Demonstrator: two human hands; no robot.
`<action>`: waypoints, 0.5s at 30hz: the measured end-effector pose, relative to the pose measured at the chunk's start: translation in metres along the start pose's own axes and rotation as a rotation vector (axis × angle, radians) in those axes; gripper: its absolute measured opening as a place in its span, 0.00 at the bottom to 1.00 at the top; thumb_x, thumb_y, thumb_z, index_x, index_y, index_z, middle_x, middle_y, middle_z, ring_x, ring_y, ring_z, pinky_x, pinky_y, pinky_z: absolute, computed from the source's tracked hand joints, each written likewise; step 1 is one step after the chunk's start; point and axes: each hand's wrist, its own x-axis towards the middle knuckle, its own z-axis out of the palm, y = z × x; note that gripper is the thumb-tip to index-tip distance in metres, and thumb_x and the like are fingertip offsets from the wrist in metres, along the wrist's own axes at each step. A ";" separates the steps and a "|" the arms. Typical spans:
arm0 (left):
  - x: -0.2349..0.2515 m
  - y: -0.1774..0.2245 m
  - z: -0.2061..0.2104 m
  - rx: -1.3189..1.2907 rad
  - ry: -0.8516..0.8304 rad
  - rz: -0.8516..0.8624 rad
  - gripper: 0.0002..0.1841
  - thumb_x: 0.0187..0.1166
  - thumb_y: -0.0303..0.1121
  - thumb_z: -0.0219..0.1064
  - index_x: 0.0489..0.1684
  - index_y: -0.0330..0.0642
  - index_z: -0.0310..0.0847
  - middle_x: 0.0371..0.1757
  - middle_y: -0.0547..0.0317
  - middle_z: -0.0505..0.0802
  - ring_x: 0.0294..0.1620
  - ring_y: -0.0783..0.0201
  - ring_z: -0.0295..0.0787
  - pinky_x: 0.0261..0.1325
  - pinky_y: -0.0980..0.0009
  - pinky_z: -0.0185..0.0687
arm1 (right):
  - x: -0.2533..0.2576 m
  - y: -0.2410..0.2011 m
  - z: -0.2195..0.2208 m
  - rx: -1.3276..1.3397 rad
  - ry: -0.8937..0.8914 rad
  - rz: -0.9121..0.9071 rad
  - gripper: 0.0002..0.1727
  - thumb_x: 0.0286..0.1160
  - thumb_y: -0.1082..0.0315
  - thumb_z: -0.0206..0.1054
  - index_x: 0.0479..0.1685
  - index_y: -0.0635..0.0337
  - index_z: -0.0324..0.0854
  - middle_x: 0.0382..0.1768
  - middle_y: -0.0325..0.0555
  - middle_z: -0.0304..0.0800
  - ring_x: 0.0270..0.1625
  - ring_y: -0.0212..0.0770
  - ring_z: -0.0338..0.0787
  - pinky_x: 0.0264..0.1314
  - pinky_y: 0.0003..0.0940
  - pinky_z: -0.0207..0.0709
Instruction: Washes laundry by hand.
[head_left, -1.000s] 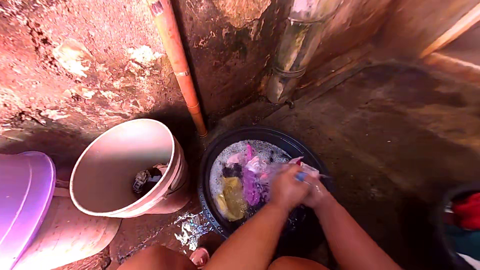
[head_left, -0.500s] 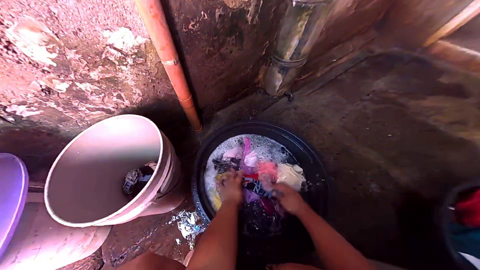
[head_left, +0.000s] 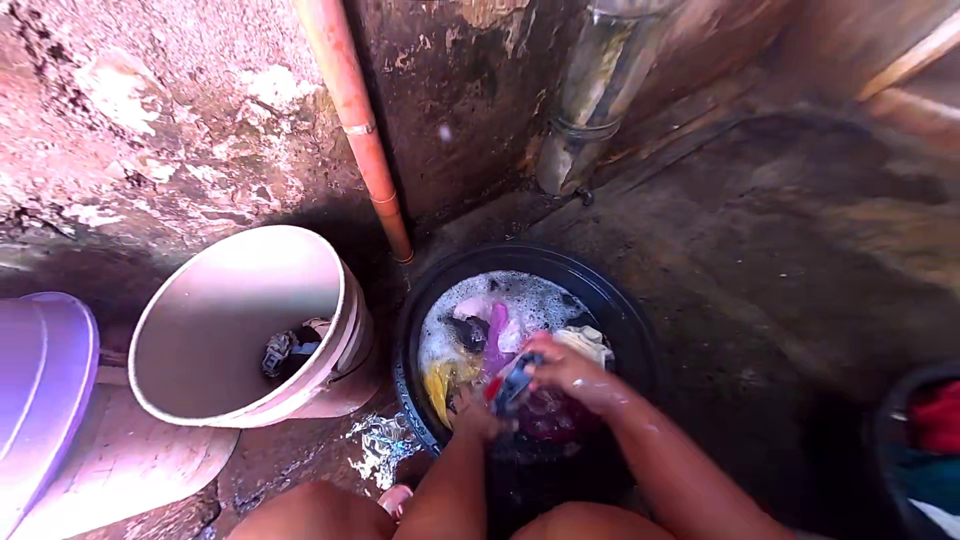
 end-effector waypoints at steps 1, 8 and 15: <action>-0.001 0.011 -0.006 -0.144 0.087 -0.027 0.50 0.68 0.59 0.77 0.93 0.55 0.57 0.92 0.37 0.59 0.90 0.34 0.54 0.82 0.31 0.58 | -0.014 -0.012 -0.014 0.141 0.111 -0.065 0.14 0.83 0.79 0.54 0.62 0.70 0.77 0.48 0.53 0.87 0.41 0.38 0.88 0.50 0.36 0.85; -0.059 0.132 -0.074 -1.009 0.013 0.315 0.26 0.69 0.22 0.76 0.68 0.36 0.78 0.59 0.38 0.88 0.52 0.50 0.88 0.54 0.52 0.85 | -0.015 -0.006 -0.043 0.372 0.458 0.294 0.37 0.92 0.38 0.44 0.96 0.38 0.46 0.84 0.67 0.65 0.76 0.72 0.76 0.66 0.73 0.73; -0.070 0.133 -0.125 -1.340 -0.100 0.645 0.14 0.85 0.30 0.64 0.63 0.36 0.74 0.39 0.56 0.90 0.36 0.68 0.87 0.44 0.68 0.87 | 0.007 -0.047 -0.037 0.887 0.438 0.176 0.27 0.85 0.37 0.55 0.57 0.53 0.77 0.38 0.43 0.88 0.35 0.38 0.89 0.39 0.35 0.86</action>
